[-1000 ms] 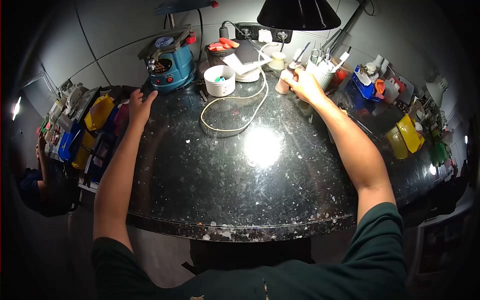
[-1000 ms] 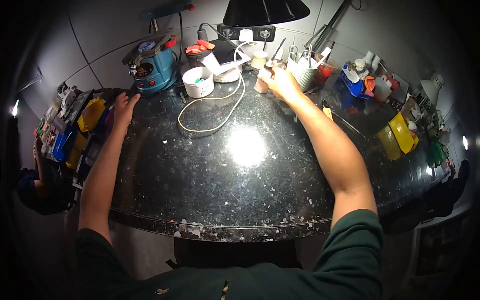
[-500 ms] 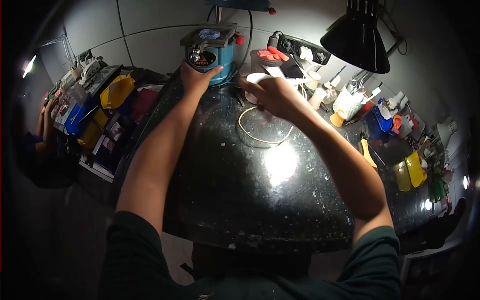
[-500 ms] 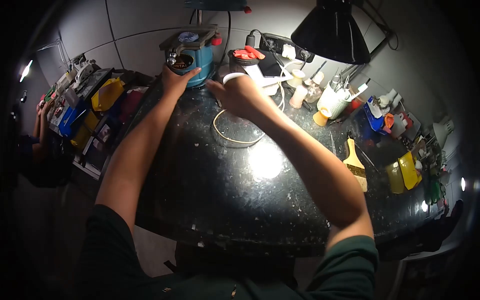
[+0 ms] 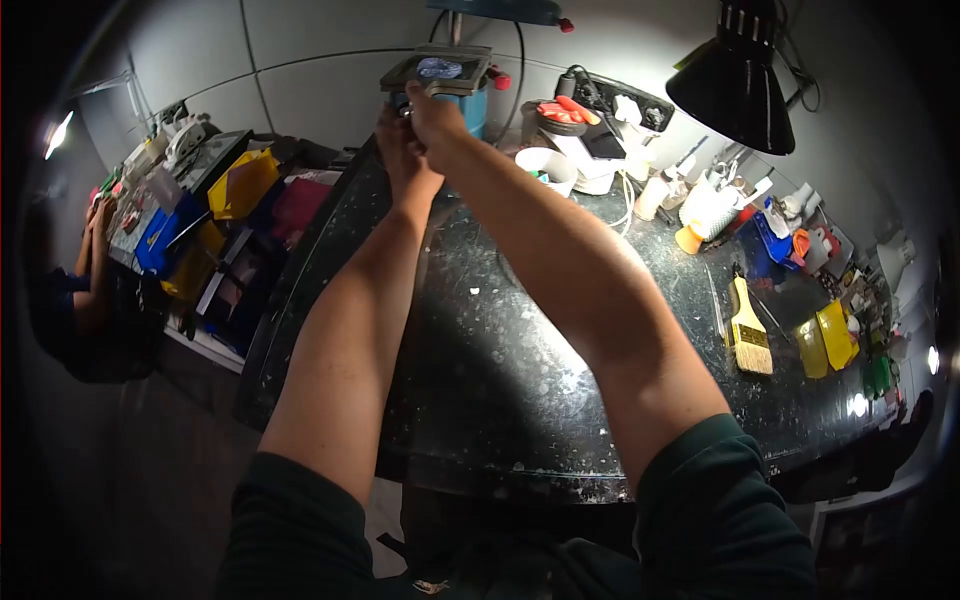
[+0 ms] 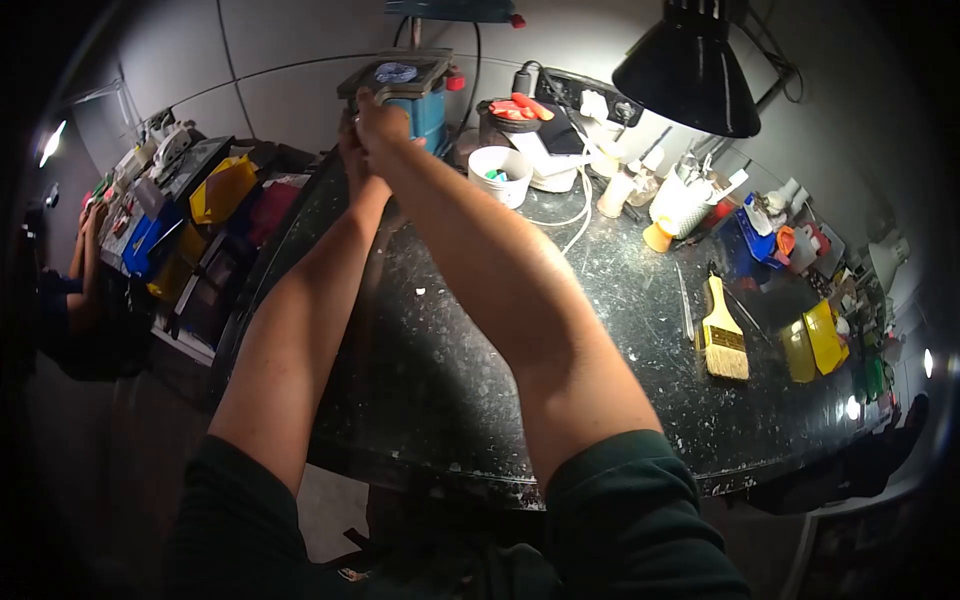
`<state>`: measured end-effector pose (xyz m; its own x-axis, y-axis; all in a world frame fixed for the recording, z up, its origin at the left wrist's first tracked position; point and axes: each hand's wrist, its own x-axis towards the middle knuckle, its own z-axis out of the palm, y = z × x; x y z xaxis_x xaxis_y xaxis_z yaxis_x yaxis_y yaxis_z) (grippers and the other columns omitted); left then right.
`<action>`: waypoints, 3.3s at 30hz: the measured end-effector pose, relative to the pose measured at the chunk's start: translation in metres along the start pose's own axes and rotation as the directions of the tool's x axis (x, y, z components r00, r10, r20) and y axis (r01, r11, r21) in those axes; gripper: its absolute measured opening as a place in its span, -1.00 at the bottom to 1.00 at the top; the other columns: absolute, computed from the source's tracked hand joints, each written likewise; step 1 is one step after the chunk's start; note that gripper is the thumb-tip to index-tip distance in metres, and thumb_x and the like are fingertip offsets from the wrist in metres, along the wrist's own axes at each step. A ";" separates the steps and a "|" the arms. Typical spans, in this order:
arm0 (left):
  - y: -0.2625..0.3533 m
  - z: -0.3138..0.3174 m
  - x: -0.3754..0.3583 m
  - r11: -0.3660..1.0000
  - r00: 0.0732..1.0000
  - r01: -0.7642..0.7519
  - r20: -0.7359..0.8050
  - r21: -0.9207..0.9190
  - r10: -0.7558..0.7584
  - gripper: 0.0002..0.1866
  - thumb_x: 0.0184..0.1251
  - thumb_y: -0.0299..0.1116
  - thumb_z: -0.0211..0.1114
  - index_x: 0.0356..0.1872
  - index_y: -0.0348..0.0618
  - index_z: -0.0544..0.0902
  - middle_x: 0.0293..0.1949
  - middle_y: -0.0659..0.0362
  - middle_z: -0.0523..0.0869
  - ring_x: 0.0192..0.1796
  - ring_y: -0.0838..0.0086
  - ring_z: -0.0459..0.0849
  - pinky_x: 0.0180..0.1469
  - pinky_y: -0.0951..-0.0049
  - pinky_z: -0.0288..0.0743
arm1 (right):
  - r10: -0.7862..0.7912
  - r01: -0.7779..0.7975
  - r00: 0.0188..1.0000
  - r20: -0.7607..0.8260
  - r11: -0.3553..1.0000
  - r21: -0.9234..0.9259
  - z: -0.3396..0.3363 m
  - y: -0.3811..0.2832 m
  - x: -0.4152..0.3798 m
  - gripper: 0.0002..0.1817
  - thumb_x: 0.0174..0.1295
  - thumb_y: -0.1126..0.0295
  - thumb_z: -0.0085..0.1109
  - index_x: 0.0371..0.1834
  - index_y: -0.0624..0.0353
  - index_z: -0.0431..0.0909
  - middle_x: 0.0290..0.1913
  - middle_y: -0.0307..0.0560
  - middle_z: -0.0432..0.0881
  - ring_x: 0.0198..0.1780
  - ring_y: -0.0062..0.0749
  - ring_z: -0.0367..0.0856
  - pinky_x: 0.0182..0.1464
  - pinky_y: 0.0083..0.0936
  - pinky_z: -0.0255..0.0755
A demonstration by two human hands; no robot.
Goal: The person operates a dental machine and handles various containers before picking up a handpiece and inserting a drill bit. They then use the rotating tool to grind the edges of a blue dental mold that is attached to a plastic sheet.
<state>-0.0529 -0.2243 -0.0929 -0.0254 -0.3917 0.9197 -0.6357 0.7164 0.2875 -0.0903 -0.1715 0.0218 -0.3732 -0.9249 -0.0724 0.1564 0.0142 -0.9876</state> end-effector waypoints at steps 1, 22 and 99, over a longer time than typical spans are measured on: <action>0.010 -0.010 0.004 0.975 0.995 -0.101 0.008 0.196 0.101 -0.36 0.37 -0.05 0.31 0.28 -0.25 0.32 0.00 0.15 0.63 0.06 0.39 0.65 0.27 0.32 0.46 | -0.022 0.026 0.999 0.026 0.991 -0.134 -0.002 0.005 0.011 -0.50 0.44 -0.09 0.07 -0.28 0.19 0.57 -0.48 -0.20 0.60 -0.53 -0.50 0.56 -0.53 -0.55 0.37; 0.007 -0.071 0.020 0.965 0.956 0.249 0.180 -0.086 -0.231 0.05 0.15 -0.02 0.38 0.54 -0.24 -0.03 0.44 -0.30 0.22 0.47 -0.15 0.22 0.45 -0.10 0.15 | 0.361 -0.354 0.797 0.484 0.929 -0.109 -0.022 -0.137 -0.001 -0.68 0.53 0.22 -0.08 -0.25 0.29 0.44 -0.42 -0.25 0.47 -0.48 -0.74 0.43 -0.61 -0.88 0.34; 0.047 -0.301 -0.046 0.977 0.633 -0.125 0.744 -0.175 0.214 -0.48 0.02 -0.15 0.55 0.08 0.04 0.72 -0.04 0.14 0.56 0.12 0.21 0.51 0.26 0.20 0.38 | -0.875 0.175 0.324 0.359 -0.317 -0.932 -0.302 -0.034 -0.044 -0.80 0.26 0.35 0.06 -0.27 0.25 0.60 -0.53 0.08 0.64 -0.43 -0.06 0.71 -0.35 -0.22 0.62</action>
<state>0.1505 0.0009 -0.0409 -0.7263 -0.5244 0.4444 -0.4829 0.8494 0.2130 -0.3553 -0.0165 0.0167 0.0700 -0.4484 0.8911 -0.9673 0.1877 0.1705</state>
